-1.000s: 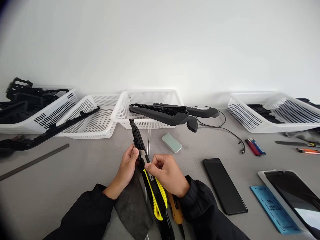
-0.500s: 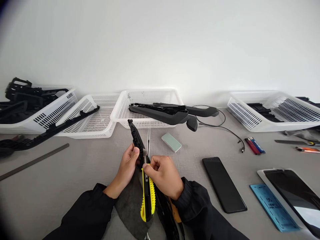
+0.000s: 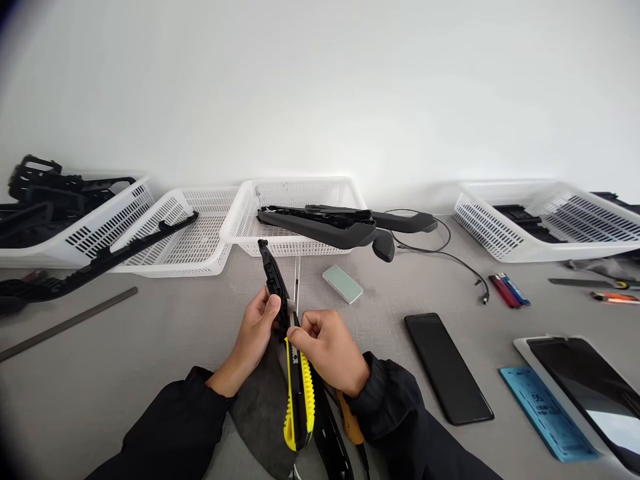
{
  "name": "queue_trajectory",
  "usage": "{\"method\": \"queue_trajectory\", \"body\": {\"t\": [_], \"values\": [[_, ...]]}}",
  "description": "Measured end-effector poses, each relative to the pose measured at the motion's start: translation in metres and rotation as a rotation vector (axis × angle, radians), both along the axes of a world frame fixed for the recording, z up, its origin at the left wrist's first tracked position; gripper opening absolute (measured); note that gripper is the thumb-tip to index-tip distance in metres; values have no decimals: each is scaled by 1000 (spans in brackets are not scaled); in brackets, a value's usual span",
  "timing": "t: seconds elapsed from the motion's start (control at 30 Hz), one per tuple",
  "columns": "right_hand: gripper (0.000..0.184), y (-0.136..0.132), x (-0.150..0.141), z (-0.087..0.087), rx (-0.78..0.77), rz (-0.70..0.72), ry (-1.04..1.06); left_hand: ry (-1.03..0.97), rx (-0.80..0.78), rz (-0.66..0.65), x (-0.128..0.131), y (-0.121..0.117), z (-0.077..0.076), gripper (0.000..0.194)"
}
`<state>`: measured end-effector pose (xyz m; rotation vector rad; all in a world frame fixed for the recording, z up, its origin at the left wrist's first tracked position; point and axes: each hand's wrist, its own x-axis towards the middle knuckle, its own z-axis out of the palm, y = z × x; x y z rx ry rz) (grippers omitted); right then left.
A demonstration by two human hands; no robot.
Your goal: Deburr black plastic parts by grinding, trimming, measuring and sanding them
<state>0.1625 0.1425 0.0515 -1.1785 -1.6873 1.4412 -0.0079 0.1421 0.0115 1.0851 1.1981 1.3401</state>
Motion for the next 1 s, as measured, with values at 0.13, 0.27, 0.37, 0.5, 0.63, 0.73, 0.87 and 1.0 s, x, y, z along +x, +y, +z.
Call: {"method": "queue_trajectory", "body": {"t": [0.13, 0.27, 0.37, 0.5, 0.63, 0.73, 0.87, 1.0], "values": [[45, -2, -1, 0, -6, 52, 80, -8, -13, 8, 0, 0, 1, 59], [47, 0, 0, -3, -18, 19, 60, 2, -14, 17, 0, -1, 4, 60], [50, 2, 1, -4, -25, -15, 59, 10, -19, 22, 1, 0, 6, 62], [48, 1, 1, -2, -37, 53, 112, -2, -22, 7, 1, 0, 6, 61], [49, 1, 1, -2, -32, 13, 69, 0, -26, -1, 1, -1, 5, 59], [50, 3, 2, -2, -19, 5, 58, 2, -26, -3, 1, -1, 5, 59], [47, 3, 1, -3, -34, 45, 88, 12, -23, 0, 1, -1, 7, 61], [51, 8, 4, -7, -15, -19, 59, 35, 0, 51, 2, 0, 10, 61]]}}
